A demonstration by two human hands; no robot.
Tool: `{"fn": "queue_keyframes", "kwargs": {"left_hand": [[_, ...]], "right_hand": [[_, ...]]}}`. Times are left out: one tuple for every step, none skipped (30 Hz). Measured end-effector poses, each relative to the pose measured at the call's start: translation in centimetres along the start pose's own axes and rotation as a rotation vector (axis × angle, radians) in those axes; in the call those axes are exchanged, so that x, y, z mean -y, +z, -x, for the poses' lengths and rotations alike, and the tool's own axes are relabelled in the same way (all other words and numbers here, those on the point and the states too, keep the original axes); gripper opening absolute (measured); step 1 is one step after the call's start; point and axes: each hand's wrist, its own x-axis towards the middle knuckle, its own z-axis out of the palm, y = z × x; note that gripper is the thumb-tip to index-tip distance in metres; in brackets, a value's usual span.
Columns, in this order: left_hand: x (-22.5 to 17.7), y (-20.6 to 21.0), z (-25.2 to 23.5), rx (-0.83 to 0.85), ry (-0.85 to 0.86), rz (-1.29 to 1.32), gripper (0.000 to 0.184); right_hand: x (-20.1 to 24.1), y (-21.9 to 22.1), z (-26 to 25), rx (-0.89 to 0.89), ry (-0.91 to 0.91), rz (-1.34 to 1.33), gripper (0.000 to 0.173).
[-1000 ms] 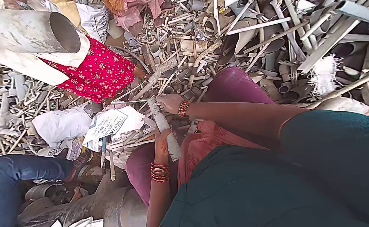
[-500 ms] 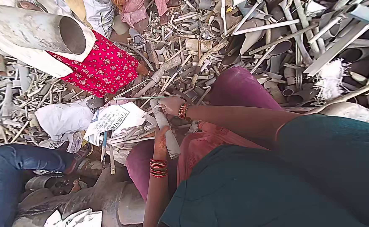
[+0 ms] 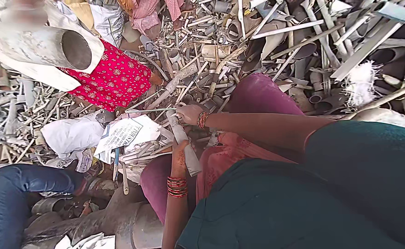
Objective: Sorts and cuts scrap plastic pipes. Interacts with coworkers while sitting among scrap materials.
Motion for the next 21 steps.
{"fn": "queue_keyframes", "kwargs": {"left_hand": [[-0.2,-0.1,-0.2,-0.008,-0.003,-0.003,0.016],[-0.3,-0.5,-0.5,-0.006,-0.008,-0.009,0.015],[-0.4,-0.8,-0.6,-0.006,-0.01,-0.015,0.016],[-0.4,-0.9,-0.6,-0.011,-0.018,-0.021,0.014],[-0.4,-0.8,-0.6,-0.018,-0.022,-0.029,0.013],[-0.4,-0.5,-0.4,-0.023,-0.018,-0.035,0.014],[-0.3,-0.3,-0.2,-0.012,-0.007,-0.031,0.018],[0.1,-0.1,-0.1,0.008,0.003,-0.019,0.024],[0.3,-0.1,-0.1,0.034,0.003,0.01,0.026],[0.4,-0.2,-0.2,0.056,-0.002,0.05,0.023],[0.4,-0.5,-0.3,0.078,-0.008,0.098,0.019],[0.2,-0.7,-0.5,0.097,-0.018,0.145,0.017],[-0.1,-1.0,-0.6,0.114,-0.031,0.189,0.019],[-0.2,-1.4,-0.8,0.138,-0.032,0.228,0.023],[-0.3,-1.6,-0.8,0.159,-0.037,0.251,0.027],[-0.4,-1.7,-0.7,0.182,-0.048,0.272,0.028],[-0.7,-1.5,-0.4,0.203,-0.07,0.277,0.029],[-0.8,-1.3,-0.2,0.216,-0.089,0.29,0.03],[-0.8,-1.1,0.0,0.231,-0.102,0.304,0.029],[-0.7,-1.1,-0.1,0.267,-0.112,0.329,0.026],[-0.6,-1.0,0.0,0.286,-0.113,0.341,0.025]], "right_hand": [[0.6,0.3,0.7,0.012,-0.029,0.013,0.035],[1.3,0.6,1.4,0.03,-0.042,0.033,0.035],[1.8,0.9,1.7,0.04,-0.055,0.039,0.034],[2.0,0.8,1.6,0.053,-0.05,0.046,0.034],[1.8,0.6,1.1,0.058,-0.026,0.042,0.035],[1.1,0.3,0.3,0.037,-0.004,0.02,0.036],[0.1,0.1,-0.6,-0.003,0.012,-0.005,0.037],[-0.8,-0.1,-1.2,-0.031,0.026,-0.015,0.038],[-1.3,-0.2,-1.4,-0.048,0.027,-0.029,0.037],[-1.3,-0.1,-1.3,-0.05,0.027,-0.049,0.037],[-0.8,-0.1,-1.0,-0.035,0.023,-0.059,0.036],[-0.1,0.1,-0.5,-0.018,0.007,-0.063,0.036],[0.8,0.2,0.3,0.009,-0.004,-0.053,0.036],[1.7,0.3,0.9,0.023,-0.018,-0.044,0.036],[2.0,0.5,1.1,0.02,-0.04,-0.042,0.036],[2.1,0.3,1.1,0.034,-0.05,-0.02,0.036],[1.9,0.2,0.9,0.038,-0.053,0.0,0.037],[1.3,0.2,0.3,0.028,-0.047,-0.003,0.037],[0.5,0.1,-0.6,0.002,-0.024,-0.026,0.038],[-0.4,-0.2,-1.3,-0.032,0.006,-0.046,0.037],[-1.1,-0.4,-1.8,-0.06,0.024,-0.052,0.037]]}}
